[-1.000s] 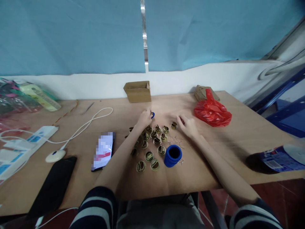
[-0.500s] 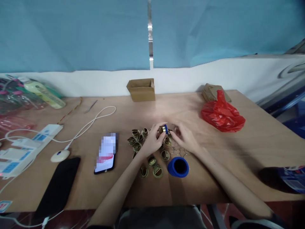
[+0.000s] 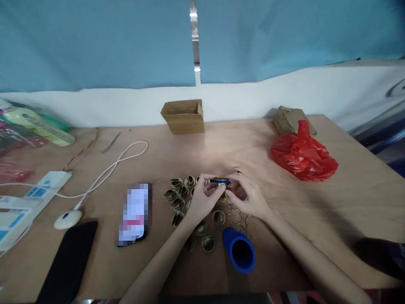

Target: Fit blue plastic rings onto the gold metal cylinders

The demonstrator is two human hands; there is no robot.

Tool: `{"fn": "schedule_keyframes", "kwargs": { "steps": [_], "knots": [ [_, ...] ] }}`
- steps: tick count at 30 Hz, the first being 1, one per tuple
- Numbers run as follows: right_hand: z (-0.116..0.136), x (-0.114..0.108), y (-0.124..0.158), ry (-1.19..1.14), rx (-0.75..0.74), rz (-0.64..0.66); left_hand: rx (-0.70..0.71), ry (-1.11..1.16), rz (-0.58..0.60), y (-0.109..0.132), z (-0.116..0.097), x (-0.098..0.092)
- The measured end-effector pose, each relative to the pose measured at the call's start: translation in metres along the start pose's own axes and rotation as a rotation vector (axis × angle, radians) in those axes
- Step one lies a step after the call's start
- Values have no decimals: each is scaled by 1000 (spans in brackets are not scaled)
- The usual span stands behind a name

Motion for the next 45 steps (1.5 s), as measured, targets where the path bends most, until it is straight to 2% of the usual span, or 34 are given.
{"fn": "schedule_keyframes", "kwargs": {
  "steps": [5, 11, 14, 22, 28, 32, 39, 45],
  "knots": [
    [-2, 5, 0, -46, 32, 51, -31, -45, 21, -3, 2, -4],
    [-11, 13, 4, -136, 115, -20, -27, 16, 76, 2, -6, -1],
    [-11, 14, 5, -172, 119, -24, 16, -35, 101, 4, -10, -1],
    [-1, 9, 3, -119, 60, -38, 93, -124, 87, 2, -10, -5],
    [-5, 12, 6, -73, 53, -80, 142, -164, 103, 5, -12, -3],
    [1, 13, 7, 27, -58, -136, 157, -136, 162, 9, -14, 1],
    [6, 14, 11, 109, -192, -273, 191, -239, 132, 9, -12, -1],
    [3, 17, 10, 85, -119, -223, 206, -279, 119, 7, -11, -2]
  ]
}}
Point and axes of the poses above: each hand's wrist, its own y-axis away from the middle knuckle, its own x-axis out of the palm, z = x × y, the point moved 2 cm from there along -y, towards the middle knuckle, and after that the axes turned 2 degrees about x, right-handed, at the moved point
